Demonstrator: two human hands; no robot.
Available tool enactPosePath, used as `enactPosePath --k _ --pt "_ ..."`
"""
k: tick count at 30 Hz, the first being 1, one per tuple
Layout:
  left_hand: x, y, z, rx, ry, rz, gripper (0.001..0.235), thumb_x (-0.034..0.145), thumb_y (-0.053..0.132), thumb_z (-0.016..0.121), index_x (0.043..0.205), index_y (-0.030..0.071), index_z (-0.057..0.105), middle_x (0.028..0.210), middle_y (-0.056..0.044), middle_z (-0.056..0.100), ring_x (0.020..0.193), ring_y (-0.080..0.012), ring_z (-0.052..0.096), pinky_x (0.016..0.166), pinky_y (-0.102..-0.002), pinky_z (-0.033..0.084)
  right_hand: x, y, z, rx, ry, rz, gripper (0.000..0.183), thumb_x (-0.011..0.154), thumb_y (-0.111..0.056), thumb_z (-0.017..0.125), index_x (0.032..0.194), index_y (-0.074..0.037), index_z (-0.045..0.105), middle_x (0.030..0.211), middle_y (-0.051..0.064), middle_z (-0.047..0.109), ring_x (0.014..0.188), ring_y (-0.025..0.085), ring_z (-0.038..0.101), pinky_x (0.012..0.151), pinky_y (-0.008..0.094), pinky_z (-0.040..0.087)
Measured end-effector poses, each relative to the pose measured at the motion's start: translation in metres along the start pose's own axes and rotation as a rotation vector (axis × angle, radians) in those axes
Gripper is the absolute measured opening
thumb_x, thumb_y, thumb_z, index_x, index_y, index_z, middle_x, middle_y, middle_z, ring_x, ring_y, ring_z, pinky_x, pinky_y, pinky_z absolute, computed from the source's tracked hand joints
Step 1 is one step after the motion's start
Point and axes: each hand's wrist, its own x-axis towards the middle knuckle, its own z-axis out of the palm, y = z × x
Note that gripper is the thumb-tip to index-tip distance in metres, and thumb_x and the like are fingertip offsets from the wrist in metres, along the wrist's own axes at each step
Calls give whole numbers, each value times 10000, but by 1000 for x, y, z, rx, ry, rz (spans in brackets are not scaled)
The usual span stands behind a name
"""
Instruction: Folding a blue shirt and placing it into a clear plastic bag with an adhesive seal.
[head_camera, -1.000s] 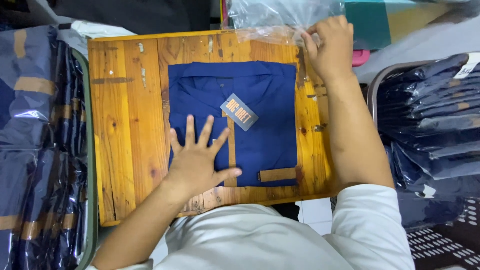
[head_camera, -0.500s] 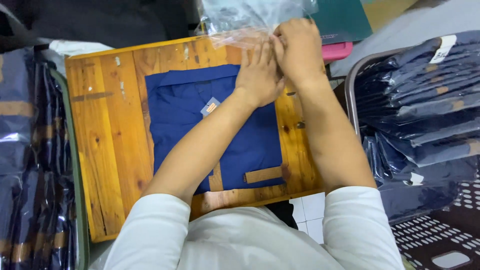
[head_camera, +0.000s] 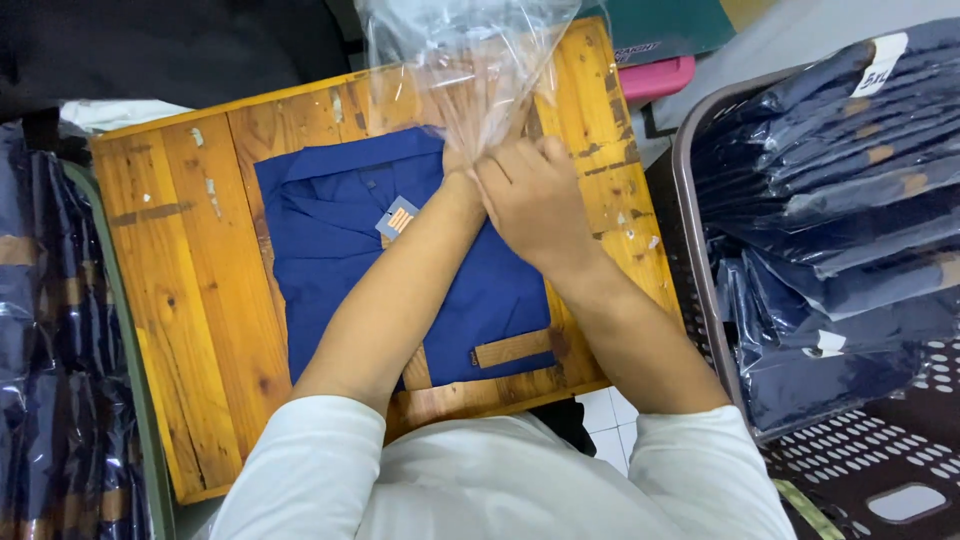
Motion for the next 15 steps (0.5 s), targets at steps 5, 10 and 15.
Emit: enactPosePath --k 5,10,15 --pt "-4 3 6 -131 145 36 394 854 416 531 1128 136 573 1106 -115 539 1101 -410 477 966 -717 345 -11 22 -9 -27 4 110 192 981 -260 726 856 -137 650 800 18 551 762 218 583 685 372 418" --pt "-45 3 -38 -25 585 60 186 886 290 651 1058 220 659 955 -66 639 823 -312 622 708 -461 442 10 47 -38 571 27 550 201 1001 -100 650 1182 -14 641 1058 117 691 951 247 655 841 359 506" --pt "-57 -19 -48 -565 623 83 275 907 90 619 1175 64 561 1090 -173 596 1043 -396 562 921 -507 433 -13 57 -27 593 166 831 254 1109 -167 479 1328 -48 531 1261 123 595 1157 240 596 1035 342 464"
